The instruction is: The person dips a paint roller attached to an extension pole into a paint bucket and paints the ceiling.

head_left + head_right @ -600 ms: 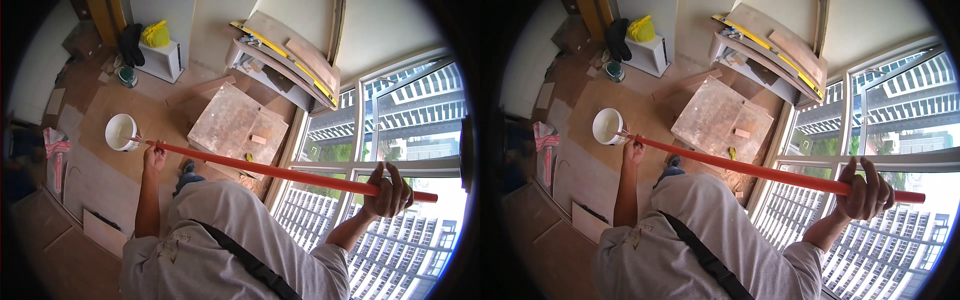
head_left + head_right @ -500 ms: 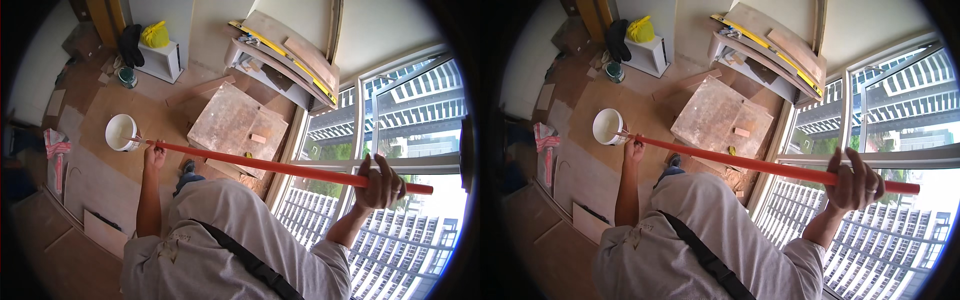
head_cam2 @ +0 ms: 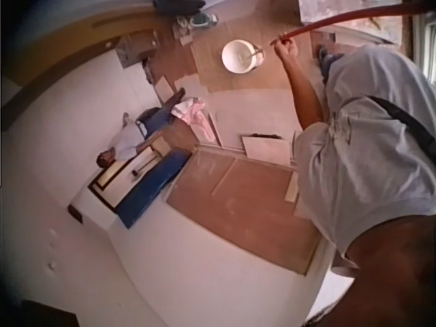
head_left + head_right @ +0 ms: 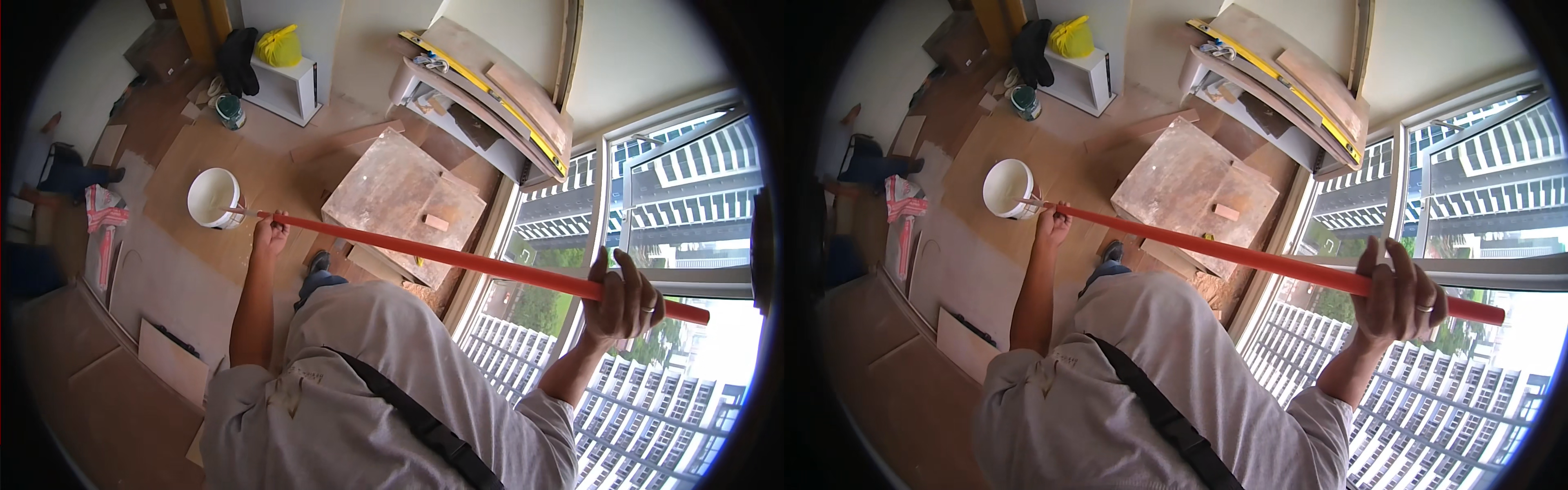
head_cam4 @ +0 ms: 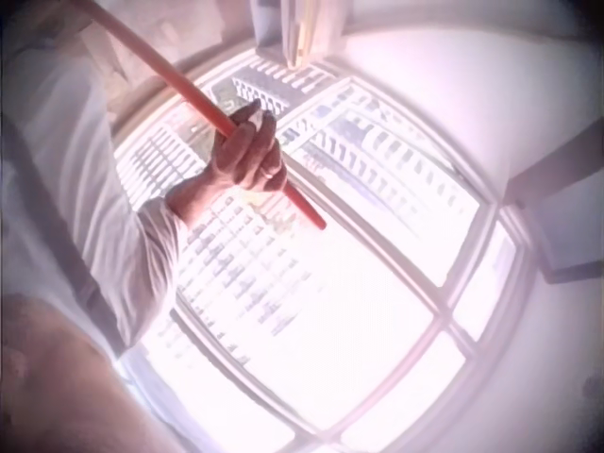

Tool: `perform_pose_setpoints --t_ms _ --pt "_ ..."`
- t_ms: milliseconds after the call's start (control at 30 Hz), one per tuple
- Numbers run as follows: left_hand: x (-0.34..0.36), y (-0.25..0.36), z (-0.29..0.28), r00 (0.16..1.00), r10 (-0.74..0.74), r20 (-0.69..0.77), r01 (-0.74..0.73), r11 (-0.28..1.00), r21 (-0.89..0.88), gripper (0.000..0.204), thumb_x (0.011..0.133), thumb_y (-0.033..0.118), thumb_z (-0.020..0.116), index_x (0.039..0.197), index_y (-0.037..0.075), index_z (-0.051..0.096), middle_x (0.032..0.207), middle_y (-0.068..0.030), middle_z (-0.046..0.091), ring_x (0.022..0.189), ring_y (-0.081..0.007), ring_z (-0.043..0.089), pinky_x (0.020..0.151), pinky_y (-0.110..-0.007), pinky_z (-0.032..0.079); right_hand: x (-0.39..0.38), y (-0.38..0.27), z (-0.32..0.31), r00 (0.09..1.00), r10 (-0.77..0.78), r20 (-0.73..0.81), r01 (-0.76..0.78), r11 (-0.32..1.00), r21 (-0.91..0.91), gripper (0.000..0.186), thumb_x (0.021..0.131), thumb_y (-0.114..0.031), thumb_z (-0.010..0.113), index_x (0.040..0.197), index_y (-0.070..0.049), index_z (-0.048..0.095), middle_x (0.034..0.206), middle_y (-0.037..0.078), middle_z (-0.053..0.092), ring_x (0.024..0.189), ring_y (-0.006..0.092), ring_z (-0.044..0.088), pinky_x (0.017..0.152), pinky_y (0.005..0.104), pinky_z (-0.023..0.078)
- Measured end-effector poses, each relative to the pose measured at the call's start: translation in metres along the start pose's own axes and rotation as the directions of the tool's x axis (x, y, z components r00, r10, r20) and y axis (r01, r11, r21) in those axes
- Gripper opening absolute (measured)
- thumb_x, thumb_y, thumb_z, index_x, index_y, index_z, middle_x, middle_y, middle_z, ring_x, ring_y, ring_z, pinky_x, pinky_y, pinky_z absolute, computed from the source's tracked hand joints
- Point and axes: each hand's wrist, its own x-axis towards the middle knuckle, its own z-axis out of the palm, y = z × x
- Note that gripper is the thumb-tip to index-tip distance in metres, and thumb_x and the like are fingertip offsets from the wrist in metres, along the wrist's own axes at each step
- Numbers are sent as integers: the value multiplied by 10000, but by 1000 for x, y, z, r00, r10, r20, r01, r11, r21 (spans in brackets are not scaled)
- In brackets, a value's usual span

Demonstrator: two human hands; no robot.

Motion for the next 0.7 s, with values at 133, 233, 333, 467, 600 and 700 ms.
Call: perform_pose_setpoints --t_ms 133,233,333,467,600,700 --pt "-15 -10 -9 990 -4 140 -7 997 77 97 1039 106 507 1095 64 575 1032 -91 681 1034 -262 675 849 -365 575 7 20 -12 1000 -15 -3 15 999 -47 374 825 -261 853 622 -209 543 802 -99 756 703 40 608 729 247 413" --pt "-16 -9 -7 994 25 105 -20 999 -43 108 1045 117 507 1101 61 580 1039 -90 681 1036 -266 674 865 -370 575 1 11 -13 999 -30 -15 30 1000 -7 363 813 -240 864 629 -207 553 806 -84 762 688 43 602 707 250 411" --pt "-16 -6 0 998 -4 64 9 997 -70 118 1048 121 505 1100 45 579 1056 -93 678 1051 -265 666 877 -370 575 -10 8 -10 993 -111 44 111 994 -7 354 809 -239 867 636 -213 559 806 -87 760 676 54 592 714 244 415" --pt "-22 -6 -1 994 -26 104 20 998 61 125 1051 124 499 1099 35 572 1049 -102 673 1044 -264 667 876 -367 572 -12 14 -9 1000 9 5 -9 1000 -9 345 815 -236 860 636 -220 567 807 -94 759 683 46 597 700 245 428" --pt "-25 -7 -1 997 -17 69 15 999 32 131 1055 128 488 1098 36 571 1048 -99 674 1038 -261 670 866 -363 567 -12 11 -8 1000 26 -6 -26 1000 -5 361 819 -228 856 629 -217 549 812 -96 759 673 41 595 695 245 430" --pt "-21 -8 4 999 12 48 -11 1000 -21 139 1058 139 483 1102 38 569 1071 -96 670 1056 -255 664 862 -356 562 -15 5 -7 993 -113 36 113 994 8 360 818 -230 857 629 -216 551 816 -95 759 677 38 596 697 242 427"
